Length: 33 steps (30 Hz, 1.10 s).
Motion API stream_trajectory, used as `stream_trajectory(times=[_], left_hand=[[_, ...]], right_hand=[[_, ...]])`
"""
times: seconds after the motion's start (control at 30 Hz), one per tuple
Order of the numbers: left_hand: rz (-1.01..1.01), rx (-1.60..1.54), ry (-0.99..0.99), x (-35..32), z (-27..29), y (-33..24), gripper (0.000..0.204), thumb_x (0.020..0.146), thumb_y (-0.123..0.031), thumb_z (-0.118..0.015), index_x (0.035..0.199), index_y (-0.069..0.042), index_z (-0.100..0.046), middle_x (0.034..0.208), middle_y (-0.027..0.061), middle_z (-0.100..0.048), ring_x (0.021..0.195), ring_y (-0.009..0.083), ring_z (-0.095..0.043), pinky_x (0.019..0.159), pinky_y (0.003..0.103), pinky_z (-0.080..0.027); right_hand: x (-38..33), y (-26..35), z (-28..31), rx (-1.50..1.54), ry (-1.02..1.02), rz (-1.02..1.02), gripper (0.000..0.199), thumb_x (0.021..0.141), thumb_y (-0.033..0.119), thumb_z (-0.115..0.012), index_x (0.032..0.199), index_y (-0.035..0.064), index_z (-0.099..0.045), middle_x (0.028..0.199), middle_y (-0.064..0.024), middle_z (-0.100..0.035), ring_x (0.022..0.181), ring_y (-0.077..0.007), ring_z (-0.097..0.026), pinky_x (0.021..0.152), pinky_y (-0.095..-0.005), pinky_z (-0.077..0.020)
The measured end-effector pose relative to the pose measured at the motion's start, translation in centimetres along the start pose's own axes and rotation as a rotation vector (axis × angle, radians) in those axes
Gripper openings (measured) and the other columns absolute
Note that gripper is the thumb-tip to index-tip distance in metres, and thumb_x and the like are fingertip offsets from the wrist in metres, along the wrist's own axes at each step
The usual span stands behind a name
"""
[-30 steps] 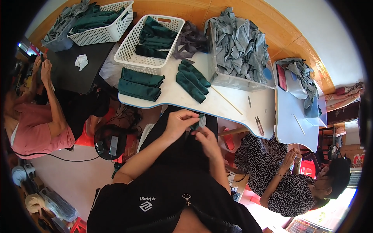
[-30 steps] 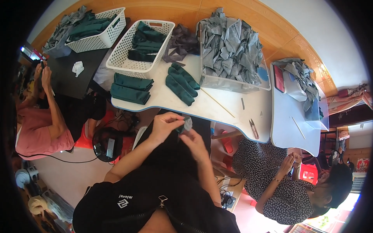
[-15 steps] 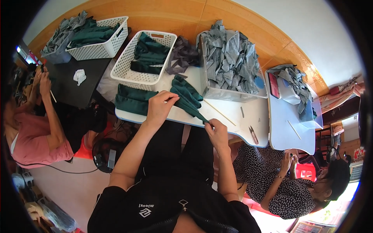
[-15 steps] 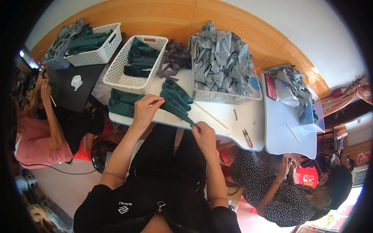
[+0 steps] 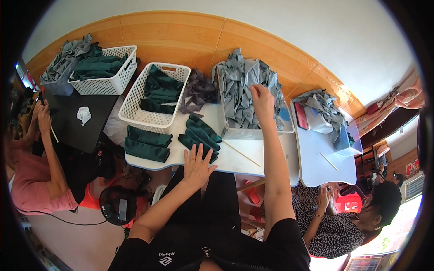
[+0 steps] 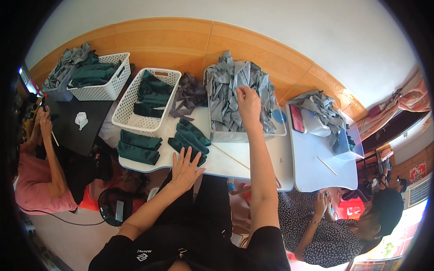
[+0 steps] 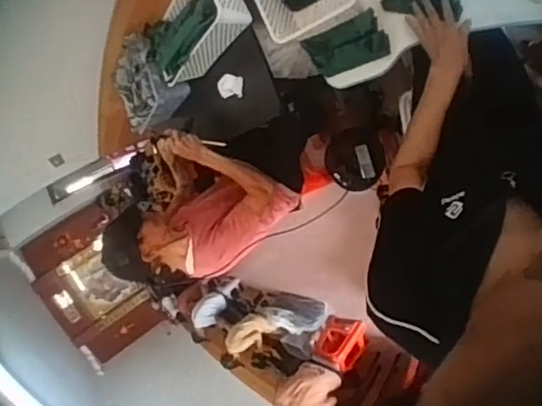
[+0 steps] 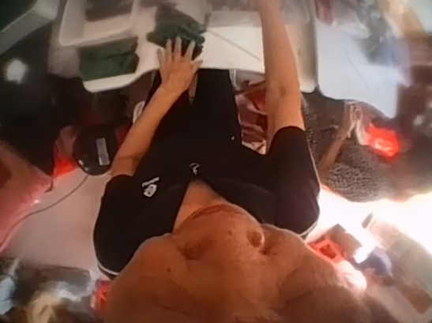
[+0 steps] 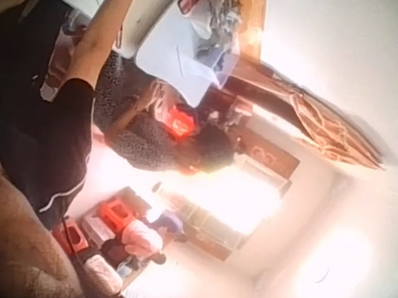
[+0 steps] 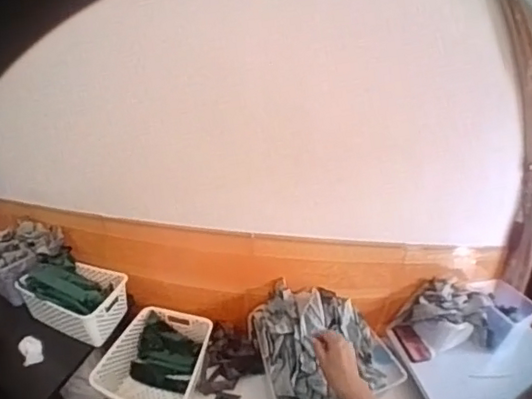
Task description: Turning sewn fabric tubes inside out using a wooden stick in a textile manufacturing setting.
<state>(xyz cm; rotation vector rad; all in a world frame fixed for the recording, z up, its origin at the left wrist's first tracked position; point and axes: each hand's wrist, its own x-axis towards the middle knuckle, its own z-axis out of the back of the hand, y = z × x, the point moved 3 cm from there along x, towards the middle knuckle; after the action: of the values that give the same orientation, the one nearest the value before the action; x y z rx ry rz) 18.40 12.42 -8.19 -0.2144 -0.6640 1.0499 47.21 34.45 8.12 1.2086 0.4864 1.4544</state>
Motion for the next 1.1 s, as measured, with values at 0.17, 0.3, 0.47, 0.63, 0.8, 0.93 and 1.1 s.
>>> stream_trajectory(times=[0.17, 0.3, 0.47, 0.63, 0.8, 0.93, 1.1], left_hand=[[0.04, -0.043, -0.007, 0.8, 1.8, 0.3, 0.083, 0.118, -0.042, -0.089, 0.189, -0.007, -0.064, 0.2, 0.0344, -0.046, 0.188, 0.0598, -0.039, 0.15, 0.08, -0.033], [0.081, -0.078, 0.008, -1.3, 3.0, 0.9, 0.085, 0.122, -0.049, -0.086, 0.191, -0.007, -0.062, 0.203, 0.0364, -0.041, 0.191, 0.0607, -0.033, 0.152, 0.082, -0.028], [0.124, -0.133, 0.051, -5.7, 4.0, 0.7, 0.087, 0.125, -0.056, -0.083, 0.193, -0.007, -0.06, 0.207, 0.0383, -0.036, 0.195, 0.0615, -0.028, 0.154, 0.083, -0.023], [0.135, -0.428, -0.008, -5.1, 6.6, -1.0, 0.068, 0.13, -0.041, -0.08, 0.184, -0.001, -0.068, 0.205, 0.0377, -0.04, 0.19, 0.0583, -0.041, 0.154, 0.068, -0.035], [0.192, -0.535, 0.037, -6.6, 7.4, -3.4, 0.063, 0.129, -0.037, -0.082, 0.18, 0.0, -0.072, 0.204, 0.0355, -0.043, 0.185, 0.056, -0.051, 0.149, 0.06, -0.048], [0.237, -0.598, 0.056, -8.2, 7.0, -4.2, 0.06, 0.13, -0.035, -0.082, 0.177, 0.0, -0.074, 0.201, 0.0329, -0.048, 0.18, 0.0524, -0.056, 0.144, 0.056, -0.053], [0.245, -0.734, 0.05, -7.7, 6.2, -5.7, 0.055, 0.13, -0.033, -0.082, 0.173, 0.001, -0.077, 0.193, 0.0288, -0.056, 0.172, 0.0454, -0.062, 0.138, 0.051, -0.056]], right_hand=[[7.6, 0.2, -3.8, 0.204, -0.054, 0.011, 0.023, 0.123, 0.022, -0.089, 0.125, -0.0003, -0.094, 0.106, -0.0113, -0.091, 0.091, -0.0194, -0.083, 0.087, -0.0381, -0.0663], [9.6, -1.6, -3.8, 0.373, -0.083, -0.005, 0.022, 0.123, 0.021, -0.088, 0.126, -0.0001, -0.094, 0.106, -0.0086, -0.091, 0.093, -0.0174, -0.083, 0.087, -0.0373, -0.0666], [8.9, -6.2, 1.6, 0.566, -0.125, -0.066, 0.021, 0.124, 0.02, -0.087, 0.127, 0.0, -0.093, 0.107, -0.0052, -0.09, 0.095, -0.0149, -0.083, 0.089, -0.0363, -0.0669], [7.1, -8.1, 3.7, 0.612, -0.097, -0.19, 0.021, 0.125, 0.022, -0.087, 0.124, 0.0022, -0.093, 0.107, -0.0051, -0.091, 0.092, -0.0181, -0.085, 0.087, -0.0388, -0.0685], [3.7, -5.6, 5.9, 0.564, -0.047, -0.304, 0.021, 0.125, 0.025, -0.088, 0.118, 0.0053, -0.092, 0.105, -0.0069, -0.093, 0.087, -0.0245, -0.087, 0.084, -0.0433, -0.0706], [0.1, -5.1, 6.6, 0.571, -0.04, -0.306, 0.021, 0.124, 0.024, -0.088, 0.116, 0.0051, -0.092, 0.105, -0.0066, -0.093, 0.087, -0.0244, -0.088, 0.083, -0.0437, -0.0701], [-0.4, -2.2, 6.3, 0.576, -0.064, -0.297, 0.022, 0.123, 0.024, -0.089, 0.113, 0.0048, -0.092, 0.105, -0.0063, -0.093, 0.087, -0.0244, -0.088, 0.082, -0.0442, -0.0694]])
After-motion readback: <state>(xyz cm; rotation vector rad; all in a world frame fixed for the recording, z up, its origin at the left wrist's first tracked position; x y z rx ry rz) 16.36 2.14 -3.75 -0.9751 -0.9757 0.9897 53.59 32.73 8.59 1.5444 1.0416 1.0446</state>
